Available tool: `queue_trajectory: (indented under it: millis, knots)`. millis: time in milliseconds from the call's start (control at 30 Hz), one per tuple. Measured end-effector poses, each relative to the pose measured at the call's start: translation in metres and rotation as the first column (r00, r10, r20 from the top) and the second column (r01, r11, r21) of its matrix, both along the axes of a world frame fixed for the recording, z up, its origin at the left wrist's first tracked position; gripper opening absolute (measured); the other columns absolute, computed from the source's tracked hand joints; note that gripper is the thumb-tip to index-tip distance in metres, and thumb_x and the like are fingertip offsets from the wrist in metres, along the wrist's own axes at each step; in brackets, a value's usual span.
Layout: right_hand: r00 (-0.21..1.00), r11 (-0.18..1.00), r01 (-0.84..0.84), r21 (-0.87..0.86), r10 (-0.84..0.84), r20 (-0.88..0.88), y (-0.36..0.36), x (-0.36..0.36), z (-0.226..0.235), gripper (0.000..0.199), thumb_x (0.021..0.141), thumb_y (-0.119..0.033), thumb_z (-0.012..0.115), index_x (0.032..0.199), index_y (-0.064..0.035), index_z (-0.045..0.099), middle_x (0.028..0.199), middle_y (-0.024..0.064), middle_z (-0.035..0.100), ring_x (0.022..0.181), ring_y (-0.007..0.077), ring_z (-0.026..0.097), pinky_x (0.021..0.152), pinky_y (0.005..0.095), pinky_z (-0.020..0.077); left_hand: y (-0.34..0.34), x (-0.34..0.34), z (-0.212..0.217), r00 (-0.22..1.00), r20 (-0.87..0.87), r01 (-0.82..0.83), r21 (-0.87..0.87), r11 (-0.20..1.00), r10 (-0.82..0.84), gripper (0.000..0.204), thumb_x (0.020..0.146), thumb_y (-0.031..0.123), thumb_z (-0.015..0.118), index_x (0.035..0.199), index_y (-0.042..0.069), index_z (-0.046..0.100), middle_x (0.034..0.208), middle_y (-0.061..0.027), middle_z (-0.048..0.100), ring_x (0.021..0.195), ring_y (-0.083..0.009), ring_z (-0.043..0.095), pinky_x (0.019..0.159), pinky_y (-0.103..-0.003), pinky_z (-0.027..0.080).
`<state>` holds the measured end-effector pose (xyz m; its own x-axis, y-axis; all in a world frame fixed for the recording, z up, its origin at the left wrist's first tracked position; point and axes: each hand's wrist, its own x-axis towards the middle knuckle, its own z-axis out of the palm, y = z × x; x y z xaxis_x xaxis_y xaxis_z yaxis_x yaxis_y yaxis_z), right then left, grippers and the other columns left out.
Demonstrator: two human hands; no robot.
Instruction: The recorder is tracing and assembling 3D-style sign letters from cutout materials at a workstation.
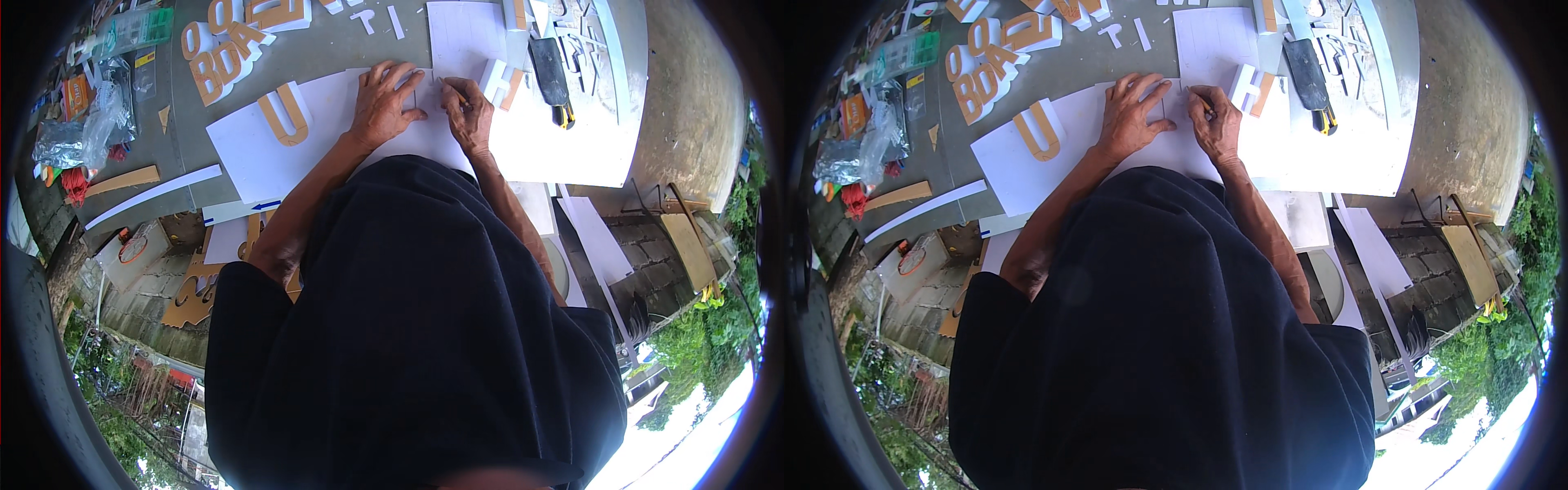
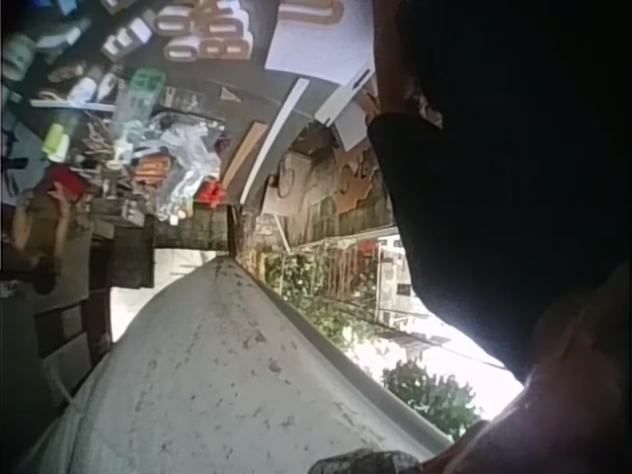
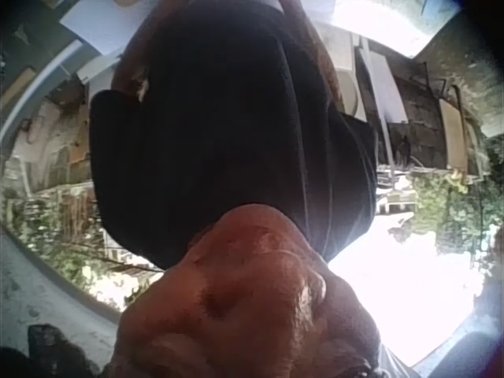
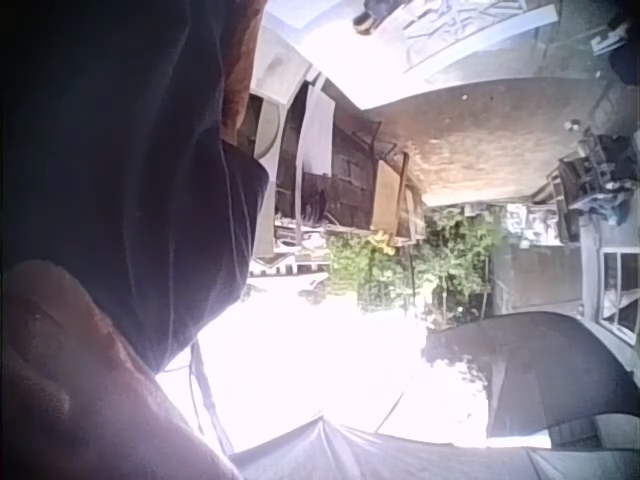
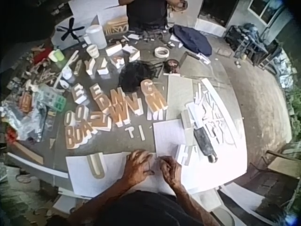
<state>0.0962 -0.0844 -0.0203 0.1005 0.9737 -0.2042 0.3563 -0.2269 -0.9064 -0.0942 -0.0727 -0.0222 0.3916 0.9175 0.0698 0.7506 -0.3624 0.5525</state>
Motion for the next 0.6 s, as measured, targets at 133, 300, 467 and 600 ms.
queue_trajectory:
  millis: [133,300,467,600]
  knots:
    - [1.000,0.999,0.015,0.041,-0.016,0.012,0.001,-0.001,-0.006,0.016,0.095,-0.012,0.066,0.106,-0.0003,0.066,0.092,0.0162,0.072,0.079,0.0238,0.072,0.073,0.0344,0.0572,0.000,0.001,0.001,1.000,0.001,0.004,0.002,1.000,-0.004,0.070,0.067,0.037,0.088,0.130,0.014,0.067,0.139,-0.0027,0.055,0.130,-0.0289,0.043,0.102,-0.047,0.036]
    - [0.994,0.987,-0.053,0.150,0.038,0.103,0.002,-0.001,-0.008,0.015,0.094,-0.010,0.066,0.105,-0.0009,0.065,0.094,0.0178,0.072,0.083,0.0279,0.074,0.073,0.0363,0.0577,0.000,0.000,0.000,1.000,-0.003,0.000,0.009,1.000,0.000,0.070,0.067,0.036,0.088,0.130,0.014,0.067,0.139,-0.0025,0.055,0.130,-0.0286,0.043,0.102,-0.047,0.036]
    - [0.997,0.992,-0.010,0.127,0.000,0.078,-0.008,0.002,-0.001,0.013,0.092,-0.007,0.065,0.103,-0.0001,0.065,0.093,0.0170,0.072,0.083,0.0258,0.074,0.074,0.0348,0.0577,0.000,0.001,-0.001,1.000,-0.013,0.005,0.008,1.000,-0.005,0.071,0.067,0.037,0.088,0.130,0.014,0.067,0.139,-0.0030,0.055,0.131,-0.0284,0.043,0.103,-0.047,0.036]
    - [0.999,0.992,0.049,0.113,-0.050,0.005,-0.027,0.016,0.021,0.013,0.092,-0.006,0.066,0.102,0.0012,0.067,0.090,0.0143,0.072,0.079,0.0209,0.073,0.072,0.0335,0.0572,0.003,0.001,0.004,0.999,-0.022,0.026,0.014,1.000,-0.026,0.079,0.067,0.041,0.089,0.134,0.010,0.062,0.141,-0.0063,0.053,0.132,-0.0299,0.042,0.106,-0.047,0.034]
